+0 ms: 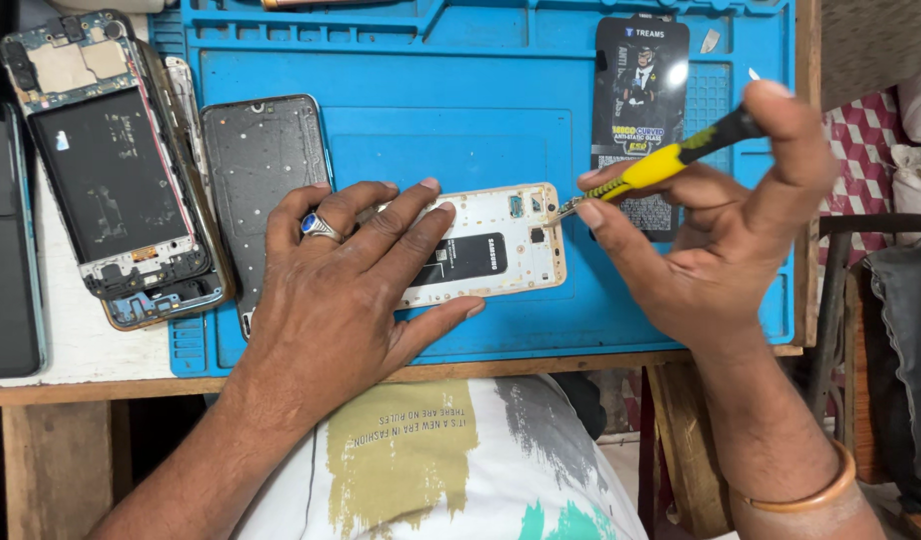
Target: The person uses a yellow-handled screwdriver to remove screws from the back of a disassembled Samsung smartphone. They work on a blue mat with other phone parts and tools nearby, focusing on the back cover area.
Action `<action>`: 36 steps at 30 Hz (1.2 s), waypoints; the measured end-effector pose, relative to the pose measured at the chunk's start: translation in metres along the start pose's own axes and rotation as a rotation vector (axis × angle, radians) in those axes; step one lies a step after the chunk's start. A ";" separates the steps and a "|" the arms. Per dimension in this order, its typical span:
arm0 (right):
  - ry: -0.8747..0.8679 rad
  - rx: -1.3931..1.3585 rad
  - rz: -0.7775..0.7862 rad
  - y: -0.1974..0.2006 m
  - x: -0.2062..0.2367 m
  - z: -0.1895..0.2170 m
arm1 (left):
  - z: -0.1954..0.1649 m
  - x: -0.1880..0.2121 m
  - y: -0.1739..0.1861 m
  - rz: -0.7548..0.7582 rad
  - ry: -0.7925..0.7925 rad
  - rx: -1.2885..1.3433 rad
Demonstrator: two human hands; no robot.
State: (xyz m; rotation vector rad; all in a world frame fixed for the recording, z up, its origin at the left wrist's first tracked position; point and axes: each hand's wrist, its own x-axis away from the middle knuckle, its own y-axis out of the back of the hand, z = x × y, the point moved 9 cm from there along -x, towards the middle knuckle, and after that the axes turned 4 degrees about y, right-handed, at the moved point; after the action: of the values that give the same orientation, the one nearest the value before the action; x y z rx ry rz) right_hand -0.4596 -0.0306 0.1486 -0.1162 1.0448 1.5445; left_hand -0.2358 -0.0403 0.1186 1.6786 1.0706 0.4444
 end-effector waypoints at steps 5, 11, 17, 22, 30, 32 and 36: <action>0.008 0.034 0.001 -0.003 -0.002 0.000 | 0.001 0.001 0.000 0.001 0.003 0.013; 0.004 0.042 0.008 -0.003 -0.003 0.002 | 0.000 0.002 -0.002 -0.002 -0.008 0.006; 0.010 0.067 0.015 -0.003 -0.004 0.003 | 0.001 0.002 -0.002 -0.005 -0.005 0.014; 0.010 0.076 0.004 -0.004 -0.003 0.003 | 0.001 0.001 -0.002 -0.006 -0.012 0.005; -0.006 0.116 -0.002 -0.003 -0.001 0.002 | 0.001 0.001 -0.001 -0.011 -0.007 0.013; -0.004 0.111 -0.003 -0.003 -0.001 0.002 | 0.001 0.001 -0.001 -0.006 -0.004 0.011; 0.005 0.079 -0.001 -0.003 -0.002 0.003 | 0.000 0.001 0.000 -0.012 -0.009 0.009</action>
State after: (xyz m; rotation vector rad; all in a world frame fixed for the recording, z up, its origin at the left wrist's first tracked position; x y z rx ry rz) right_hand -0.4552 -0.0307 0.1495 -0.0657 1.1082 1.5006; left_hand -0.2355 -0.0395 0.1186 1.6800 1.0771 0.4239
